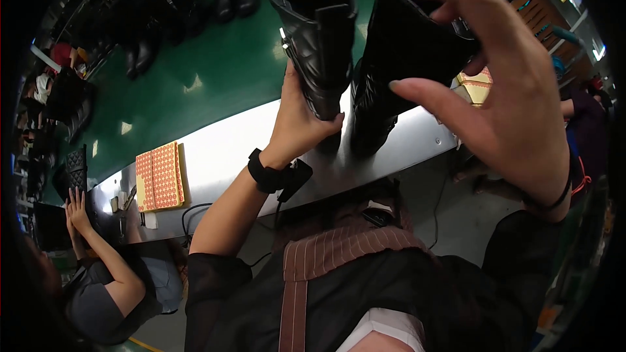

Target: The recorder inspects a pair of black boots, checking the interior, zipping and unzipping them, and wiping the exterior with a cloth at a quality control station in a factory.

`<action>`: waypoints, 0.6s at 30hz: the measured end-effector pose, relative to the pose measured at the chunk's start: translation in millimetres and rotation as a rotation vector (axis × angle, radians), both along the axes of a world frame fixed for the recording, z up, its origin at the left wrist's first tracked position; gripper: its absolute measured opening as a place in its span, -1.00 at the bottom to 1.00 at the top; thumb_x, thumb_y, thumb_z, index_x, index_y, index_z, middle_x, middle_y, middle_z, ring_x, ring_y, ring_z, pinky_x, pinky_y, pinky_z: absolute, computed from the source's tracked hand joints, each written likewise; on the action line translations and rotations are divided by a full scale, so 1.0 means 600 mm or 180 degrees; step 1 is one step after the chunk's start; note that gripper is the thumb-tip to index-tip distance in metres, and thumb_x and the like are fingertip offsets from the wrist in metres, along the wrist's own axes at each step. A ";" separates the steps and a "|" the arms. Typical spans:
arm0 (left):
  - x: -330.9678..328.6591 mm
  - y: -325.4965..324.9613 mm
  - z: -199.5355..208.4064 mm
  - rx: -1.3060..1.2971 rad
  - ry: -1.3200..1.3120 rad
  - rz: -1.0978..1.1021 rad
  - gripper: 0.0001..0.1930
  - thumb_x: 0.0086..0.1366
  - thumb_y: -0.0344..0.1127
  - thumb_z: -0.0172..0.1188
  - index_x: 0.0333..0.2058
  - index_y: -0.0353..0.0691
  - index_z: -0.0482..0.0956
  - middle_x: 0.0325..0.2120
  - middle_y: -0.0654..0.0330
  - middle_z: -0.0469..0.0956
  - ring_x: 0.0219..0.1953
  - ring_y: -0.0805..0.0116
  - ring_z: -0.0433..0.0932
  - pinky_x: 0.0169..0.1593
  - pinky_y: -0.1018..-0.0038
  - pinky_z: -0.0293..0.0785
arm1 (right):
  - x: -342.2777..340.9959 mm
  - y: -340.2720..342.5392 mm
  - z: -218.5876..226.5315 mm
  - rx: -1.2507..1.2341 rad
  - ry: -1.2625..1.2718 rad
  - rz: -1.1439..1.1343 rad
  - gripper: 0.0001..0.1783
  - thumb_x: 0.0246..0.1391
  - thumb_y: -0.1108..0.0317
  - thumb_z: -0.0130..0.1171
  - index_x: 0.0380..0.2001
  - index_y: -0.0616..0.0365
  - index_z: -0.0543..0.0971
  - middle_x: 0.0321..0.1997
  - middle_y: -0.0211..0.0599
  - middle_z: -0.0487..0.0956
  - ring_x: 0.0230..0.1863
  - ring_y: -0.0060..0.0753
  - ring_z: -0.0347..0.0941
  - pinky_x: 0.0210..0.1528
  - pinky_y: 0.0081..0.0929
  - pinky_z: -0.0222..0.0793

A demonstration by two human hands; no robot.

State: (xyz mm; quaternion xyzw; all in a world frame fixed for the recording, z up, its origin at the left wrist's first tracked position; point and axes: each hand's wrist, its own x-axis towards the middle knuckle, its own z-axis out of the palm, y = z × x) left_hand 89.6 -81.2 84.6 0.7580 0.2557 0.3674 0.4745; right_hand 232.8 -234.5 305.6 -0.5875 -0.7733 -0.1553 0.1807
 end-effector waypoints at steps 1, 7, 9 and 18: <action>-0.005 0.001 0.009 -0.0402 0.0156 -0.0198 -0.02 -0.12 -0.47 0.39 0.28 -0.29 0.00 0.09 -0.01 0.33 0.13 0.16 0.38 0.19 0.32 0.33 | 0.009 -0.008 -0.006 0.0006 0.0016 -0.0042 -0.28 -0.04 0.28 0.38 0.21 0.06 0.36 0.17 -0.24 0.47 0.03 -0.39 0.45 -0.15 -0.54 0.41; -0.054 -0.001 0.019 -0.0429 0.0472 -0.0333 -0.27 -0.04 -0.42 0.43 0.12 -0.34 0.29 -0.06 0.05 0.47 0.00 0.28 0.48 0.05 0.40 0.43 | 0.115 -0.062 -0.045 0.1194 0.0672 -0.0184 -0.34 0.03 0.31 0.31 0.21 0.12 0.34 0.21 -0.29 0.39 0.09 -0.46 0.33 -0.02 -0.50 0.31; -0.061 0.002 0.025 -0.0397 0.0672 -0.0408 -0.10 -0.06 -0.34 0.52 0.22 -0.31 0.17 0.01 0.03 0.43 0.07 0.23 0.44 0.12 0.38 0.38 | 0.124 -0.078 -0.069 0.1221 0.1009 -0.0273 -0.36 -0.02 0.31 0.35 0.14 0.12 0.38 0.14 -0.33 0.42 0.02 -0.51 0.36 -0.07 -0.52 0.32; -0.091 -0.032 0.123 0.1003 -0.0673 0.0582 0.32 -0.20 -0.10 0.60 0.35 -0.23 -0.25 0.27 -0.08 0.08 0.32 0.04 0.11 0.32 0.01 0.04 | 0.075 -0.060 -0.104 0.1320 0.0954 0.0211 -0.28 -0.09 0.08 0.38 0.07 0.26 0.38 0.12 -0.10 0.39 -0.33 -0.60 0.36 -0.20 -0.58 0.33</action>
